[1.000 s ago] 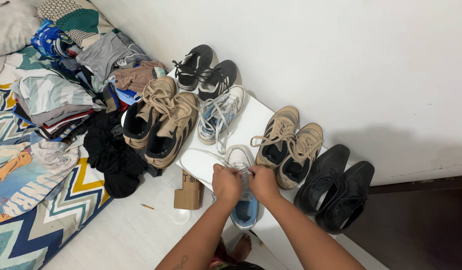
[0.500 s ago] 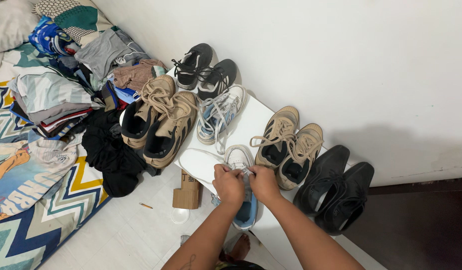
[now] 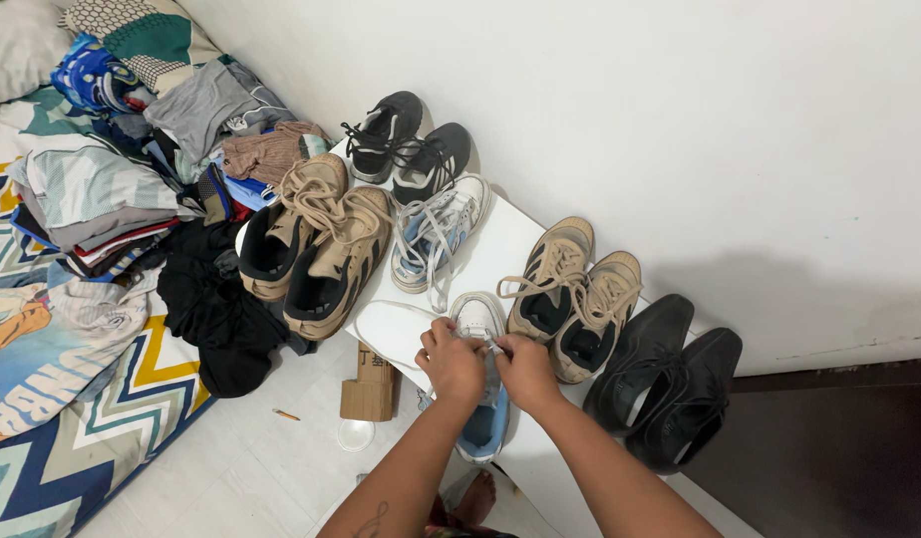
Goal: The person removes laces from several pairs of shoes arranged on a white table, then re-laces each shoe by threading the laces through the eyelets and tying them. The person handles multiple pairs of sneakers and casual shoes one at a time.
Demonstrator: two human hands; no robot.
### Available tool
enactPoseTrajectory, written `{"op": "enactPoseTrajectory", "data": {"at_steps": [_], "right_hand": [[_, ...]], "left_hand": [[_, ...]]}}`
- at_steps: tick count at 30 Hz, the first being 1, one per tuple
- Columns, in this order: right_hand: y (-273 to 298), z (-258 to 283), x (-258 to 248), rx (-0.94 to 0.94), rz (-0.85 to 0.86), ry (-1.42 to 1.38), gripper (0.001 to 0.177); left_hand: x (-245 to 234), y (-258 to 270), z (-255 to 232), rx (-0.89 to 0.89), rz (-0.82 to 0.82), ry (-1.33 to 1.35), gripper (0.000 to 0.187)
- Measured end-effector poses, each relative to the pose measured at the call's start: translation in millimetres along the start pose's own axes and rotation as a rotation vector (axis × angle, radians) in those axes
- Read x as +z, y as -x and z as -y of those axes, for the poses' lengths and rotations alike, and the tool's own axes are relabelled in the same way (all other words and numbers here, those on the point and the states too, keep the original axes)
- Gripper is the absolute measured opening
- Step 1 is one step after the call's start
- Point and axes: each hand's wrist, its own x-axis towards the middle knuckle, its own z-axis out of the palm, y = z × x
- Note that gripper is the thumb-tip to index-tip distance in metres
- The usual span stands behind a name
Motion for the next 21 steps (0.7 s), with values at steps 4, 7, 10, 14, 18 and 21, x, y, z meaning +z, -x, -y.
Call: {"op": "enactPoseTrajectory", "data": {"at_steps": [4, 7, 10, 14, 18, 21], "right_hand": [[-7.2, -22.2, 9.1, 0.027, -0.027, -0.093, 0.023], [-13.3, -37.5, 15.3, 0.126, -0.059, -0.145, 0.018], [-15.4, -36.2, 21.9, 0.141, -0.096, -0.218, 0.014], [-7.2, -1.5, 0.7, 0.178, -0.25, -0.044, 0.012], [-4.6, 51.1, -101.8, 0.078, -0.489, -0.009, 0.025], [2.1, 84.5, -203.7, -0.389, -0.857, -0.305, 0.021]], "left_hand": [[0.4, -1.1, -1.2, -0.005, -0.001, 0.042, 0.01], [-1.0, -1.4, 0.4, 0.005, -0.008, 0.085, 0.012], [-4.4, -2.3, 1.9, -0.009, 0.011, 0.035, 0.036], [-8.9, -4.8, 0.2, -0.196, 0.03, 0.071, 0.082], [-18.5, -2.4, 0.3, -0.246, 0.009, 0.108, 0.102], [-23.7, -0.8, -1.5, -0.269, 0.011, 0.14, 0.111]]}}
